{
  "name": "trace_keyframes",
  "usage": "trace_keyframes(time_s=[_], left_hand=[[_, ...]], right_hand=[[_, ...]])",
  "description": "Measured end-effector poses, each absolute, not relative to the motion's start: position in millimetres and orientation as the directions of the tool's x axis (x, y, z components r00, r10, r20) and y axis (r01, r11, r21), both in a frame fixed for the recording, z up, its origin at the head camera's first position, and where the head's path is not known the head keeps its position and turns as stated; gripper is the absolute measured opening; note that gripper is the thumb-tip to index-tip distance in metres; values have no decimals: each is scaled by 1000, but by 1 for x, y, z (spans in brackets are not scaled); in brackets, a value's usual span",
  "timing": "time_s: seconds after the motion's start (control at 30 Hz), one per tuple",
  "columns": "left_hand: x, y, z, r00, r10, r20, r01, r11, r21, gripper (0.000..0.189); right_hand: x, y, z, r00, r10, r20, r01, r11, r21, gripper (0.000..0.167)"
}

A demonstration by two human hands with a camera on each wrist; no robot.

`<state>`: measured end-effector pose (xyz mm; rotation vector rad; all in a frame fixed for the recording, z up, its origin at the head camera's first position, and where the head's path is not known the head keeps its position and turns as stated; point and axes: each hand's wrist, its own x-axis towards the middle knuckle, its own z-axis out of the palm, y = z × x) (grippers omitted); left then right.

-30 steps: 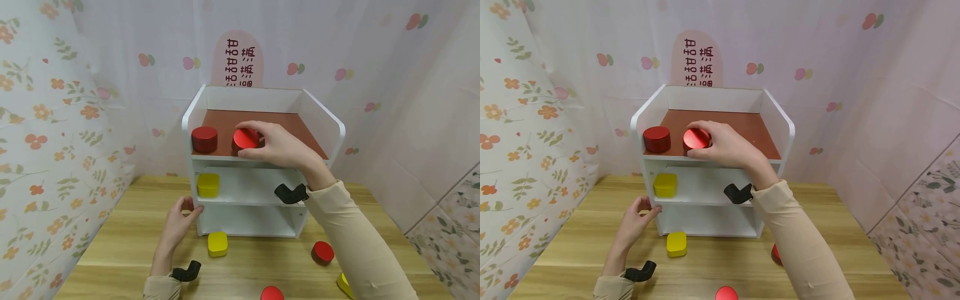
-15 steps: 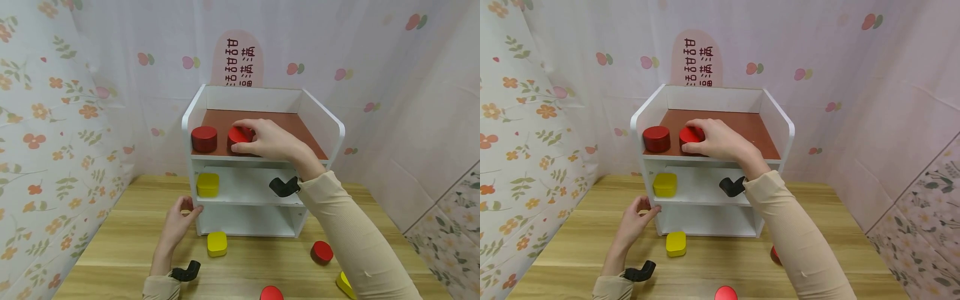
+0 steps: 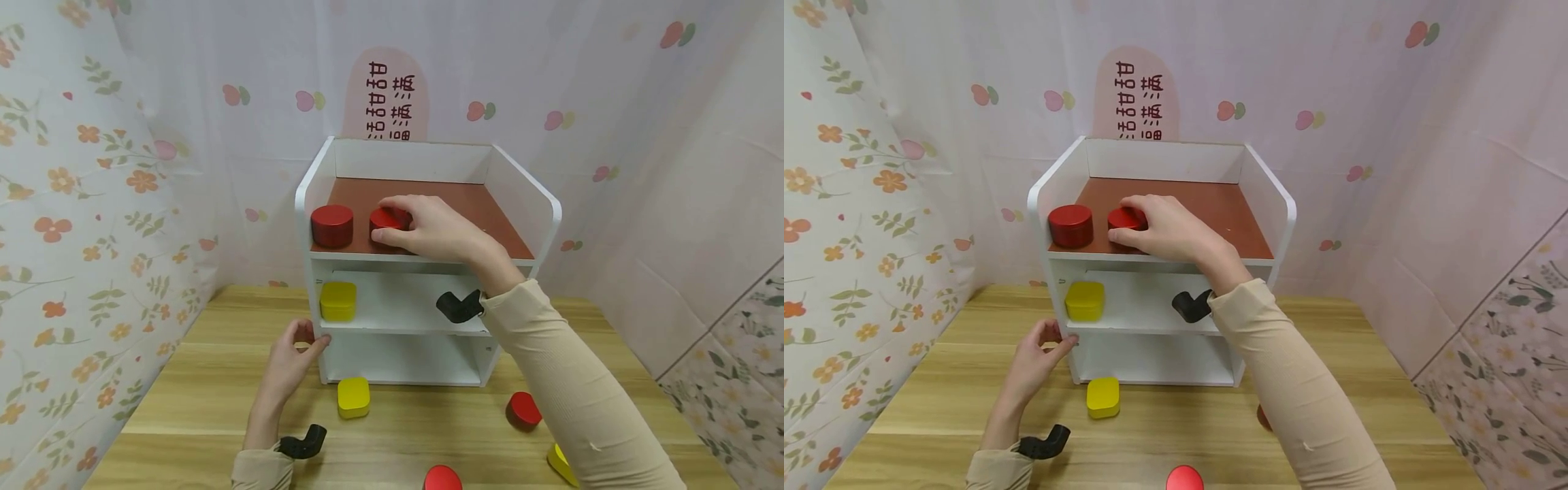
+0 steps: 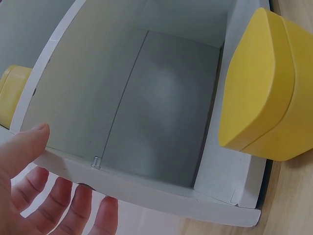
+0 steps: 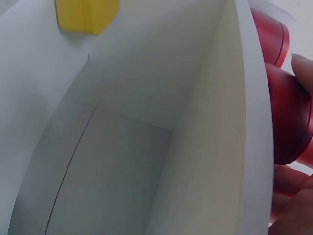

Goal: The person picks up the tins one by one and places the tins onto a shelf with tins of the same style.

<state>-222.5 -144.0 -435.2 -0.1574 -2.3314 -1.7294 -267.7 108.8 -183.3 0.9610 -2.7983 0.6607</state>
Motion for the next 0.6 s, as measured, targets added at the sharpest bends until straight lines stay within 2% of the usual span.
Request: trace_keyframes(time_s=[0.33,0.6], left_hand=[[-224,-145,-434,-967,-42,252,229,298,927,29],[-223,-146,-435,-966,-37,255,233,300,925,30]], right_hand=[[-261,114,-185,-790,-539,292,-612,714,-338,79],[-240,121,-176,-763,-534,365,-642,691,-332,73]])
